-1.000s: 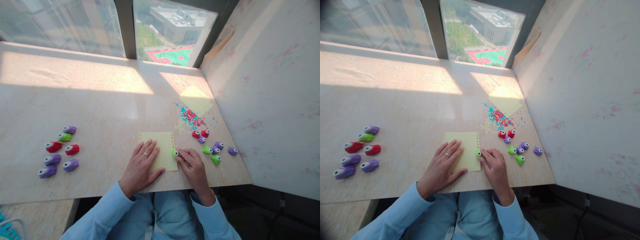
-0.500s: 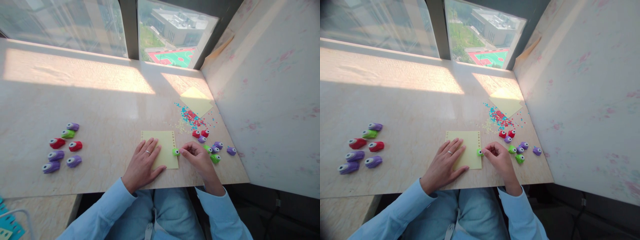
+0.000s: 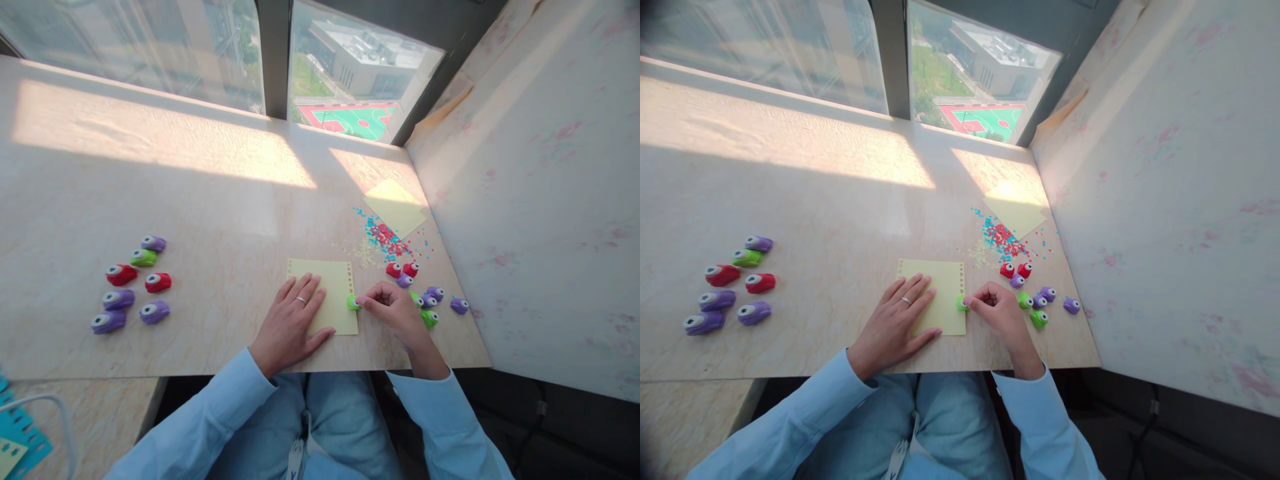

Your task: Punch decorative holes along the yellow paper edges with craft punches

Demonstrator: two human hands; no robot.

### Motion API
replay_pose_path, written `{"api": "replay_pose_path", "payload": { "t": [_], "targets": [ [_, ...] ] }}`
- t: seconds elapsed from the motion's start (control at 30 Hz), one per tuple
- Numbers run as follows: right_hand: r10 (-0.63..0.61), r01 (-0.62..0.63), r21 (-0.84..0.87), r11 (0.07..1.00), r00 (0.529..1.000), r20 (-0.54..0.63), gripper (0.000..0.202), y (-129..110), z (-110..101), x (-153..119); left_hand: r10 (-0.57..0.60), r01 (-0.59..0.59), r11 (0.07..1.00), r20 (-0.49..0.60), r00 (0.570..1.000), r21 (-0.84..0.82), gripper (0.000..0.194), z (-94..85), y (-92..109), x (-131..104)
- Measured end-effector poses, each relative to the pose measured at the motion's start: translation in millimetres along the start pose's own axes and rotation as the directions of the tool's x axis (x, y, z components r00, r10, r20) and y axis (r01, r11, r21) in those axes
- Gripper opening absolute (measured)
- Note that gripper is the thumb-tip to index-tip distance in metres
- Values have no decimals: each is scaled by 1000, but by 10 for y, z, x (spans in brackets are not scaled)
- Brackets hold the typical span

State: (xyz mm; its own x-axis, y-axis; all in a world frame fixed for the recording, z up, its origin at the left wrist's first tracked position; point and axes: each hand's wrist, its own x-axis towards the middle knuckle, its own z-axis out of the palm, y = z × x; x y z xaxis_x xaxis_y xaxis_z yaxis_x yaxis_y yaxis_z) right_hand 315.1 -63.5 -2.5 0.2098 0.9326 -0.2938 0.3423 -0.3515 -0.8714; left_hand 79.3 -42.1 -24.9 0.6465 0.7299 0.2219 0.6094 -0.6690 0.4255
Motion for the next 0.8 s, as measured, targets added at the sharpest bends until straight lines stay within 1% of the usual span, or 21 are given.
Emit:
{"api": "replay_pose_path", "payload": {
  "t": [0.13,0.3,0.53,0.67,0.8],
  "targets": [
    [-19,19,-64,998,1000,3,33,-33,-3,1,0,0,1000,-6,1000,-4,60,5,0,-4],
    [-74,74,-112,991,997,4,34,-34,-2,6,1,-1,1000,-15,1000,-9,60,11,-2,-4],
    [-105,112,-181,977,993,49,33,-23,-14,33,3,-3,1000,-7,1000,4,60,0,-1,-1],
    [-107,115,-181,977,993,53,35,-5,-21,36,8,-8,1000,-15,1000,3,60,10,-6,-6],
    [-93,95,-122,988,995,26,39,50,-7,15,13,-13,1000,-31,999,-2,59,20,-9,-8]
  ]
}}
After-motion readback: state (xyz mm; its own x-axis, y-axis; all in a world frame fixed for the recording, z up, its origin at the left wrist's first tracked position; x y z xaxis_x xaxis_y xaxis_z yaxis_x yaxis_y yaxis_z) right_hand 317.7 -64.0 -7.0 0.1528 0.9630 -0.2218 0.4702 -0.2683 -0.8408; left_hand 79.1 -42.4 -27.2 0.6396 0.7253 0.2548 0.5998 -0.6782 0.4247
